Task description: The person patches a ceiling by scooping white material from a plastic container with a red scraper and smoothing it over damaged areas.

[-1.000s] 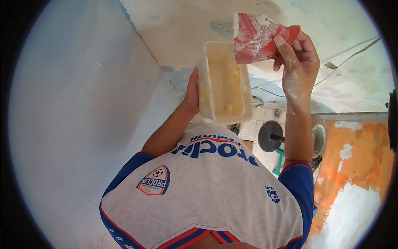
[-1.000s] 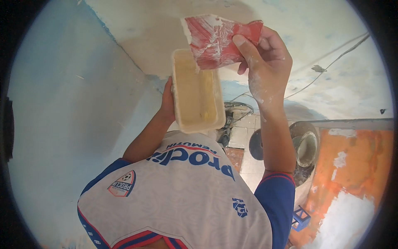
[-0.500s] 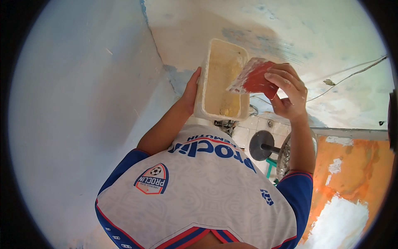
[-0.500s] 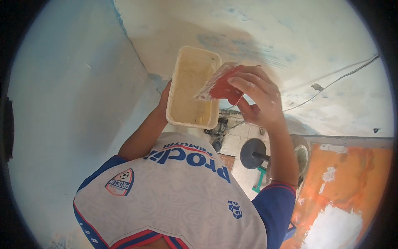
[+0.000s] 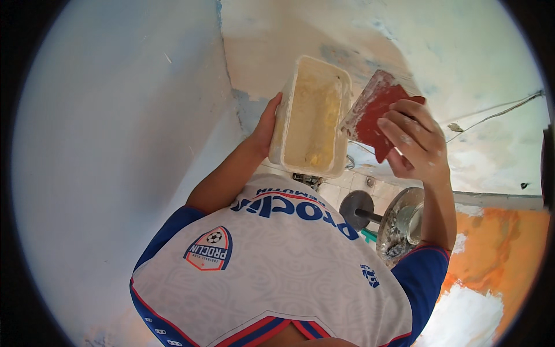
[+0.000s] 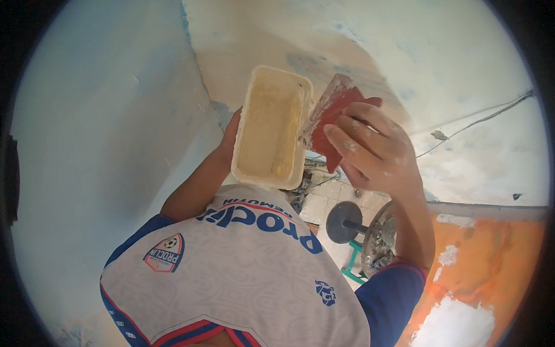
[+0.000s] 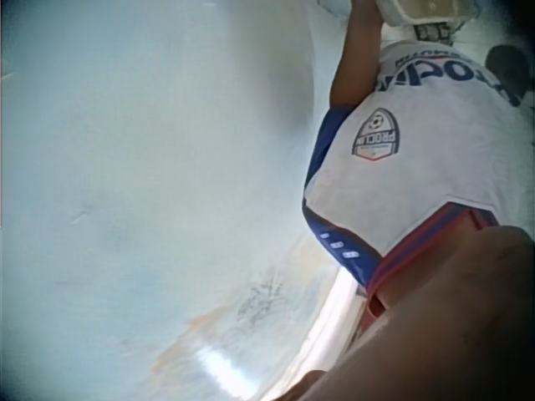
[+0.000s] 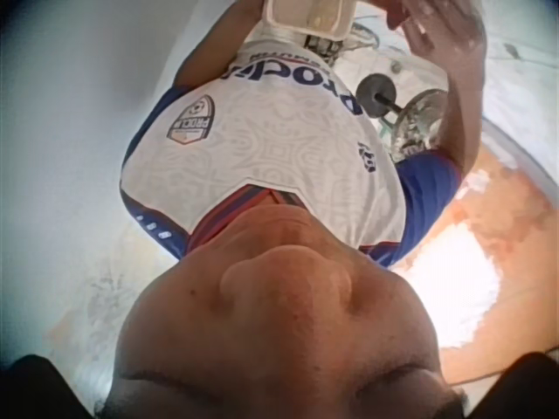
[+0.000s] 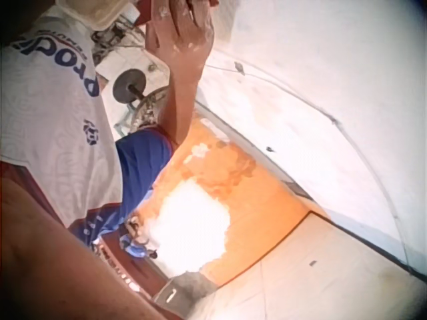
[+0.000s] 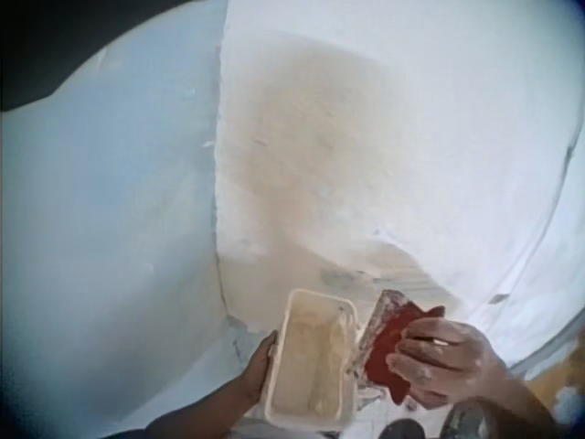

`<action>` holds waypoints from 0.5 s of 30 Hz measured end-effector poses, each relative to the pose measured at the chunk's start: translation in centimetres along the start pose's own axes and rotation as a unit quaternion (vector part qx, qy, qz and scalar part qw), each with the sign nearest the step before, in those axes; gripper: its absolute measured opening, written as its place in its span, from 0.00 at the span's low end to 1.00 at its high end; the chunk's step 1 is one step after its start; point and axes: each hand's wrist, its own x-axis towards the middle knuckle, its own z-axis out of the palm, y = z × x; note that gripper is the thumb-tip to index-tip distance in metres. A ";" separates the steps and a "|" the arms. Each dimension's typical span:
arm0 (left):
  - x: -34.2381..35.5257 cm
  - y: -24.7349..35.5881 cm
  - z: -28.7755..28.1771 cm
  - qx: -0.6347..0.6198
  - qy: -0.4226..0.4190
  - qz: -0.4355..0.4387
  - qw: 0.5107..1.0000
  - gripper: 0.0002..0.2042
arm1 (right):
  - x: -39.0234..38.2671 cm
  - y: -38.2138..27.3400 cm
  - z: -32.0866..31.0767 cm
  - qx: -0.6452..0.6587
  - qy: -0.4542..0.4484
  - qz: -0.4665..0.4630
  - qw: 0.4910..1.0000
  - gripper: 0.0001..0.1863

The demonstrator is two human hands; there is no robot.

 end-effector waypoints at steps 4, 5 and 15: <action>-0.3 -0.1 0.5 -0.002 0.021 0.008 1.000 0.35 | 0.1 -1.2 0.9 -0.004 0.009 -0.037 0.999 0.22; -0.2 -0.2 0.6 0.006 0.018 0.024 1.000 0.35 | -0.3 -1.3 1.3 -0.004 0.008 -0.037 0.999 0.22; -0.7 -0.2 1.8 0.038 0.069 0.033 0.996 0.36 | 0.5 -0.5 -1.5 -0.088 0.016 -0.042 0.995 0.23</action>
